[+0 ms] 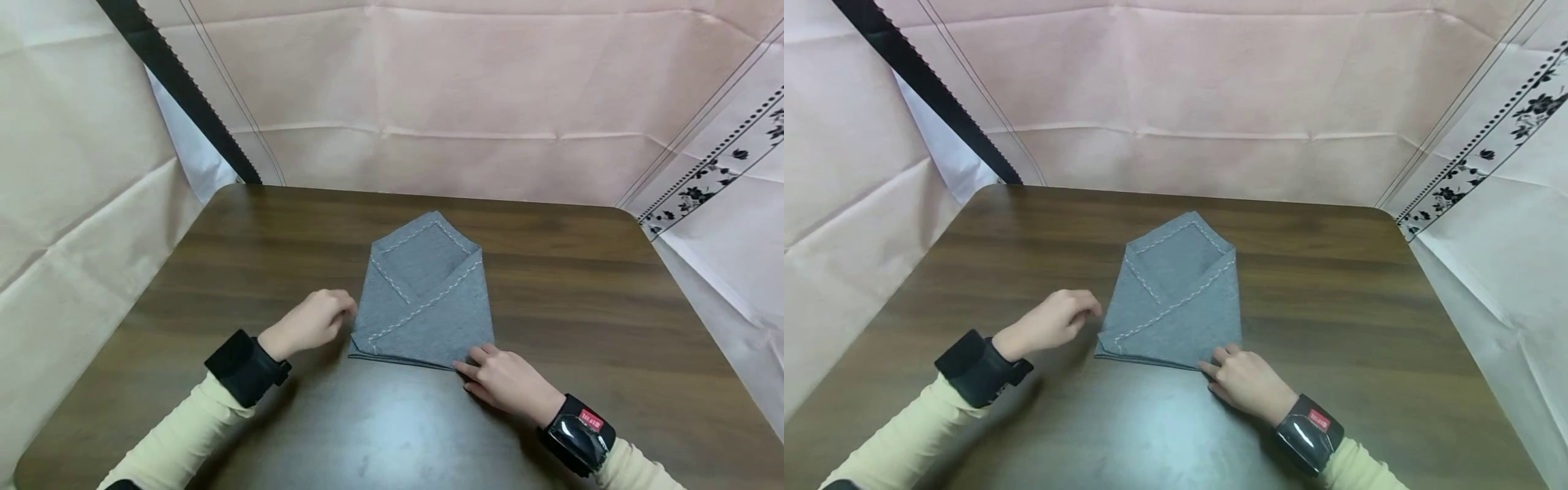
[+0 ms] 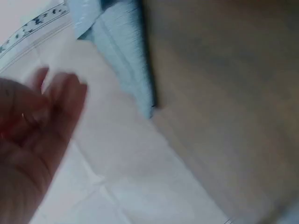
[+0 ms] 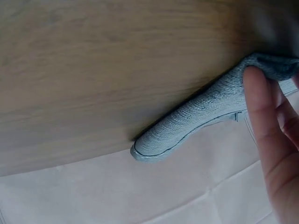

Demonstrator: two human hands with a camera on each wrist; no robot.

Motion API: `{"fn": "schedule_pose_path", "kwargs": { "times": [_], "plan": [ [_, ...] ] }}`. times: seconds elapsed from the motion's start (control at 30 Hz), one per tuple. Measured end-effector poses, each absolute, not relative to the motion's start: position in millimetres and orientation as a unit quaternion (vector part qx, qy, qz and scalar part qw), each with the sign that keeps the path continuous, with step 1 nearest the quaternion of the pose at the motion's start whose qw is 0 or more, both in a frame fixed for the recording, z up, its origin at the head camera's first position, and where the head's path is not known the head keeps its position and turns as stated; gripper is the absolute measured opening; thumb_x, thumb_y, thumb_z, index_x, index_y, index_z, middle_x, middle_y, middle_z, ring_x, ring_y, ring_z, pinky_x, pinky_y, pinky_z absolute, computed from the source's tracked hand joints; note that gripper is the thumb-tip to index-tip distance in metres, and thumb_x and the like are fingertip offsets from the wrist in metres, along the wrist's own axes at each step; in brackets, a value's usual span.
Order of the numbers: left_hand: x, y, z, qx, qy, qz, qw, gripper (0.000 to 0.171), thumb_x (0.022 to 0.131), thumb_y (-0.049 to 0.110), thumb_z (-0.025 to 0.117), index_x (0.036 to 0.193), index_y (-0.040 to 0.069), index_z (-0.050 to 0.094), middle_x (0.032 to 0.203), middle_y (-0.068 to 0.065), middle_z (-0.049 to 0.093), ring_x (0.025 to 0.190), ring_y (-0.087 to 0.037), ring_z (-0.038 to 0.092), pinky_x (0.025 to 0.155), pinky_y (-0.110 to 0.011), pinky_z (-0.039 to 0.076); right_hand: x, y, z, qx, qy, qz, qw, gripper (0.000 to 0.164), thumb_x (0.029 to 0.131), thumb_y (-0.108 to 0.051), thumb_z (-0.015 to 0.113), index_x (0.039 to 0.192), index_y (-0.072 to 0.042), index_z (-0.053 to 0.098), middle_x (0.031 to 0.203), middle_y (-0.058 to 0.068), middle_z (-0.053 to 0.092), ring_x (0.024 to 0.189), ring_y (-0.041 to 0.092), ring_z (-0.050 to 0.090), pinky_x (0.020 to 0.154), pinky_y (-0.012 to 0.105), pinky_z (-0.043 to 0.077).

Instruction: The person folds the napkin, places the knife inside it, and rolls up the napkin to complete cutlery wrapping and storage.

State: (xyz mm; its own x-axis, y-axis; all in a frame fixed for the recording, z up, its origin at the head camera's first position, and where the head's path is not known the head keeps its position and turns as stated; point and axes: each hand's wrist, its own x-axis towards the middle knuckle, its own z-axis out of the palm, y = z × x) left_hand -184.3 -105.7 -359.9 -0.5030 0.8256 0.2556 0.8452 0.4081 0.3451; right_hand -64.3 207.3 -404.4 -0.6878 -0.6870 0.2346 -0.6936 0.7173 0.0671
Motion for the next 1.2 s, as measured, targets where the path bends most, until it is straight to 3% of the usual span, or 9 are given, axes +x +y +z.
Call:
{"fn": "schedule_pose_path", "kwargs": {
  "times": [0.1,0.2,0.5,0.6,0.73,0.87,1.0,1.2],
  "plan": [
    [-189.0,-102.1,-368.9,-0.539,-0.811,-0.225,-0.035,0.023,0.081,-0.013,0.049,0.088,0.001,0.066,0.084,-0.008,0.062,0.077,-0.015,0.059,0.067,-0.026,0.049,-65.0,211.3,-402.6,0.375,-0.917,0.016,0.133,0.029,0.075,-0.024,0.073,0.101,-0.011,0.071,0.073,-0.002,0.047,0.061,0.01,0.043,0.047,0.021,0.039],
    [-189.6,-99.0,-377.7,-0.556,-0.802,-0.21,-0.061,0.022,0.083,-0.011,0.05,0.089,0.002,0.067,0.085,-0.007,0.061,0.079,-0.016,0.06,0.069,-0.025,0.049,-66.5,214.1,-400.1,0.377,-0.917,0.02,0.133,0.029,0.075,-0.023,0.073,0.101,-0.011,0.071,0.073,-0.002,0.047,0.061,0.01,0.043,0.047,0.021,0.038],
    [-196.6,-92.0,-362.1,-0.544,-0.818,-0.185,-0.042,0.025,0.08,-0.014,0.05,0.086,0.0,0.069,0.084,-0.008,0.065,0.08,-0.019,0.062,0.071,-0.029,0.05,-75.0,226.5,-388.9,0.387,-0.912,0.081,0.111,0.023,0.078,-0.024,0.071,0.097,-0.012,0.073,0.072,-0.007,0.044,0.06,0.003,0.038,0.05,0.017,0.035],
    [-194.5,-82.5,-353.3,-0.54,-0.819,-0.194,-0.019,0.023,0.08,-0.012,0.05,0.087,-0.001,0.068,0.083,-0.008,0.064,0.079,-0.017,0.061,0.07,-0.029,0.05,-86.1,231.2,-383.5,0.375,-0.911,0.127,0.115,0.017,0.079,-0.022,0.07,0.092,-0.012,0.073,0.075,-0.007,0.048,0.063,0.002,0.044,0.053,0.019,0.04],
    [-183.1,-67.0,-352.6,-0.576,-0.799,-0.173,-0.028,0.026,0.084,-0.005,0.051,0.103,0.004,0.067,0.086,-0.003,0.058,0.071,-0.011,0.054,0.064,-0.022,0.045,-111.8,235.8,-377.0,0.322,-0.932,0.128,0.108,0.032,0.083,-0.024,0.066,0.108,-0.005,0.066,0.102,0.009,0.059,0.094,0.019,0.057,0.078,0.034,0.048],
    [-171.7,-61.3,-358.3,-0.592,-0.796,-0.115,-0.052,0.03,0.088,0.005,0.055,0.115,0.014,0.065,0.084,0.001,0.05,0.063,-0.007,0.041,0.055,-0.017,0.034,-142.6,241.6,-376.2,0.258,-0.959,0.11,0.041,0.053,0.088,-0.029,0.059,0.13,0.002,0.047,0.133,0.024,0.042,0.124,0.037,0.037,0.097,0.05,0.032],
    [-164.1,-61.4,-364.3,-0.594,-0.797,-0.09,-0.057,0.027,0.088,0.009,0.058,0.111,0.017,0.067,0.08,0.003,0.048,0.066,-0.007,0.039,0.055,-0.016,0.031,-166.3,249.7,-381.2,0.192,-0.975,0.109,-0.018,0.058,0.092,-0.03,0.052,0.136,0.004,0.036,0.142,0.026,0.027,0.131,0.041,0.022,0.099,0.055,0.024],
    [-154.3,-63.8,-376.1,-0.602,-0.792,-0.081,-0.054,0.026,0.087,0.012,0.06,0.111,0.019,0.068,0.078,0.006,0.042,0.069,-0.008,0.033,0.059,-0.016,0.028,-182.3,254.6,-392.3,0.135,-0.985,0.094,-0.045,0.058,0.094,-0.032,0.047,0.137,0.005,0.035,0.142,0.024,0.029,0.132,0.039,0.022,0.097,0.059,0.024]
  ]
}}
